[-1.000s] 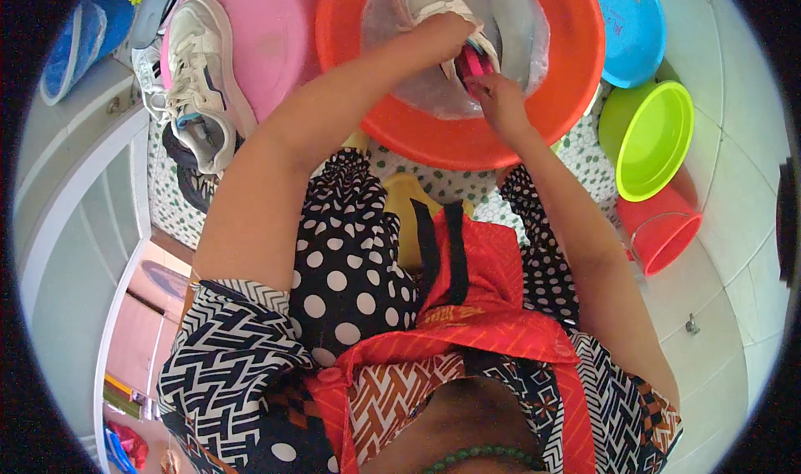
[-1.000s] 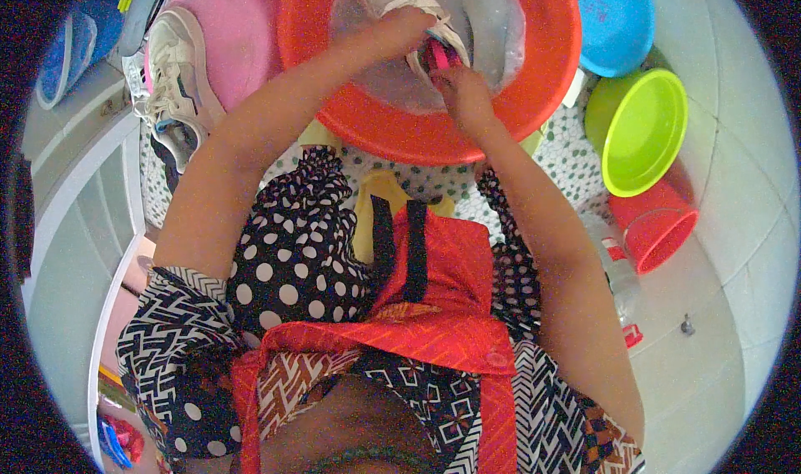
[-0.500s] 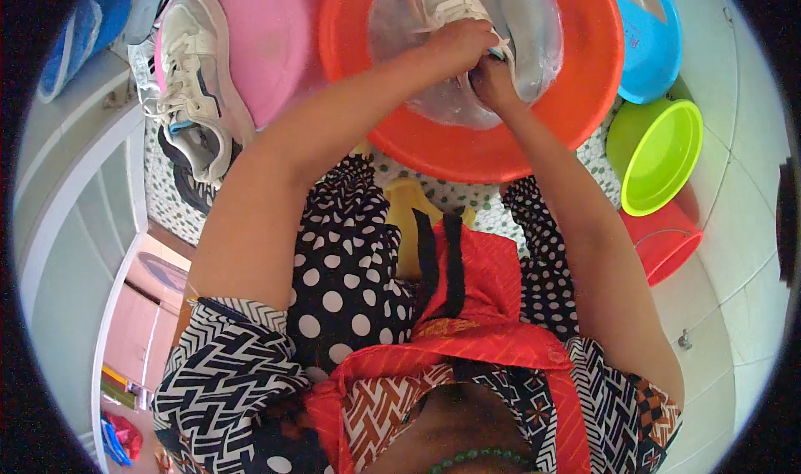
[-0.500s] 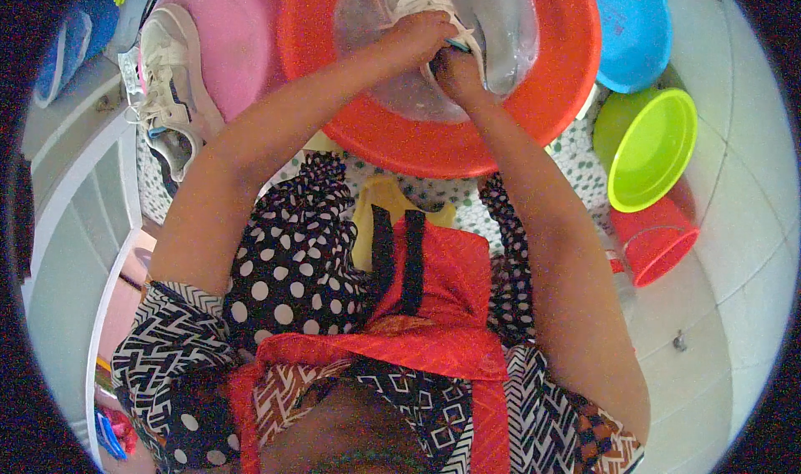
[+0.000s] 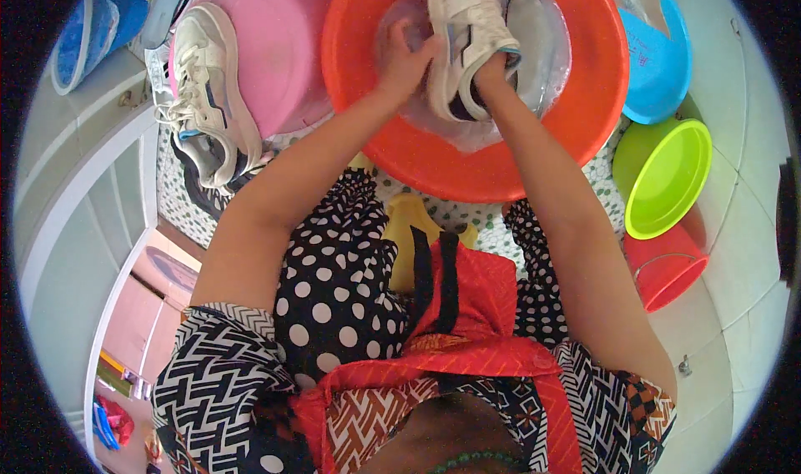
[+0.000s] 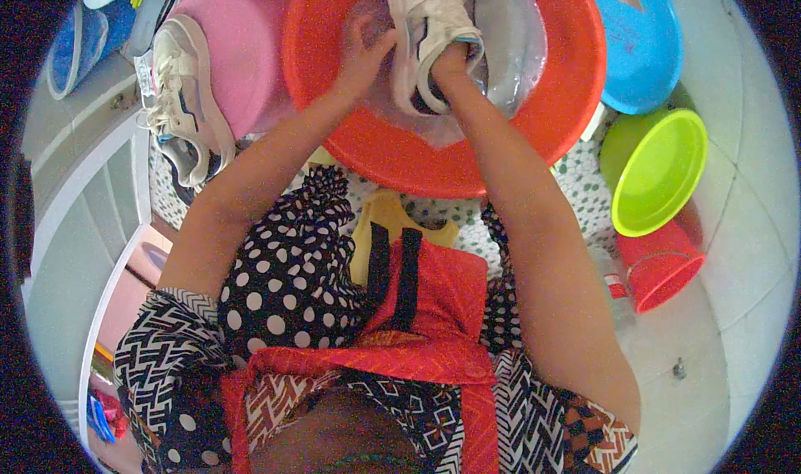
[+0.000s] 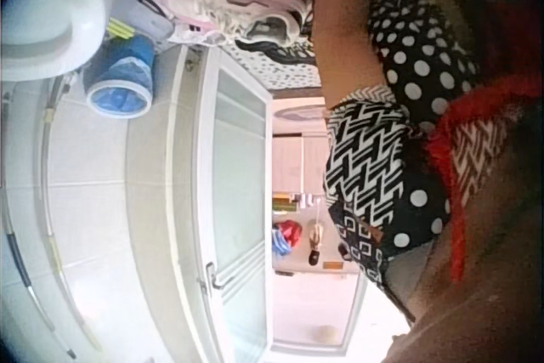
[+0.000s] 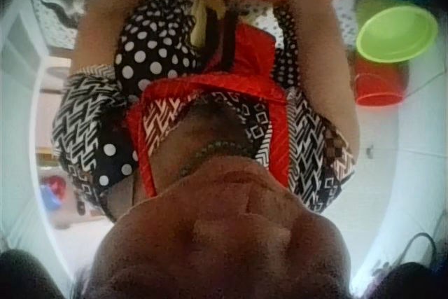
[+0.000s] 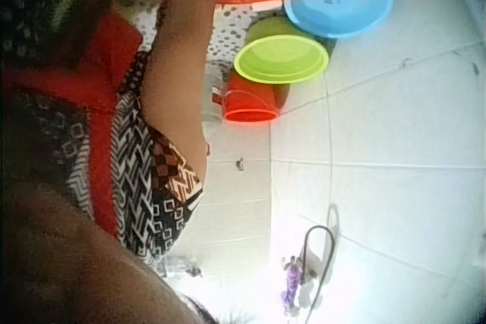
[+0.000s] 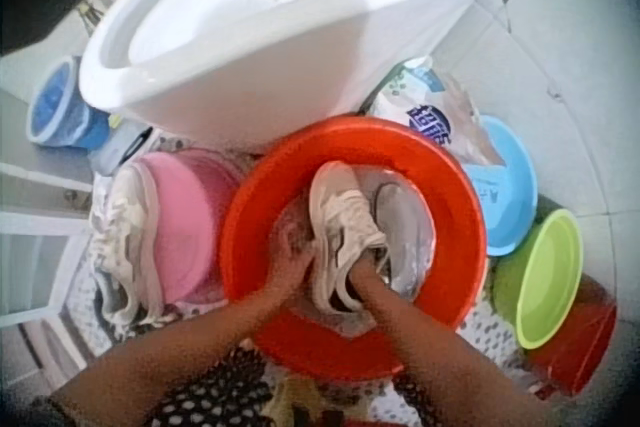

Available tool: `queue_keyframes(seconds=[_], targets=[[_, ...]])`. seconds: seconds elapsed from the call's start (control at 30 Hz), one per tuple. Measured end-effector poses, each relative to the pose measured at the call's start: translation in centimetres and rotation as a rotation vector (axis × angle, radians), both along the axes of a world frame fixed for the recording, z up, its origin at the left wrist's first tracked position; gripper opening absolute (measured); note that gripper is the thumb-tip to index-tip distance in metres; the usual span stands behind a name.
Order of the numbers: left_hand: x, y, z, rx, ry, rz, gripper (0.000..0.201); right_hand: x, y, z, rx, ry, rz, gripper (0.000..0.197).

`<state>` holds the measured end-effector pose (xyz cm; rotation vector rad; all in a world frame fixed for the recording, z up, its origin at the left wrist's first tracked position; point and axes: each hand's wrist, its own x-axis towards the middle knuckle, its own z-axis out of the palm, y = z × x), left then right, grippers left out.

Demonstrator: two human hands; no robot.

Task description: The person scrubs the exterior and soles of shoes and insoles with a pink brush in a red basin filled with soapy water.

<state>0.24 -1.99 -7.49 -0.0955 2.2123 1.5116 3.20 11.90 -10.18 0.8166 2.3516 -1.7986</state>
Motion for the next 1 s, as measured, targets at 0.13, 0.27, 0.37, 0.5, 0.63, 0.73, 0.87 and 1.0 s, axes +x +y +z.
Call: queue_keyframes(seconds=[0.13,0.27,0.37,0.5,0.63,0.73,0.87,1.0], targets=[[-0.4,-0.5,3.3,0.828,-1.141,0.064,0.053,-0.7,1.4,2.6,-1.279,0.106,-0.458,0.046],[0.2,1.9,3.0,0.828,-1.141,0.012,0.052,0.0,3.1,-3.8,-0.830,-0.031,-0.494,0.042],[0.1,1.4,2.5,0.869,-1.102,0.065,0.051,-0.8,2.7,-2.9,-0.846,-0.136,-0.431,0.047],[-0.5,0.2,1.7,0.893,-1.163,0.073,0.051,0.3,2.3,0.1,-0.530,-0.210,-0.013,0.047],[-0.7,-0.7,1.5,0.973,-1.188,-0.001,0.053,2.7,2.0,3.5,0.689,-0.053,0.841,0.038],[-0.6,-0.9,1.5,0.974,-1.234,0.021,0.053,1.9,2.1,4.5,0.645,0.145,0.779,0.034],[-1.0,-0.7,3.1,0.900,-1.214,0.092,0.053,-1.7,1.5,2.2,0.289,-0.117,0.555,0.028],[-0.7,0.0,3.2,0.840,-1.153,0.160,0.052,-2.5,1.4,-0.6,0.186,-0.131,0.366,0.030]])
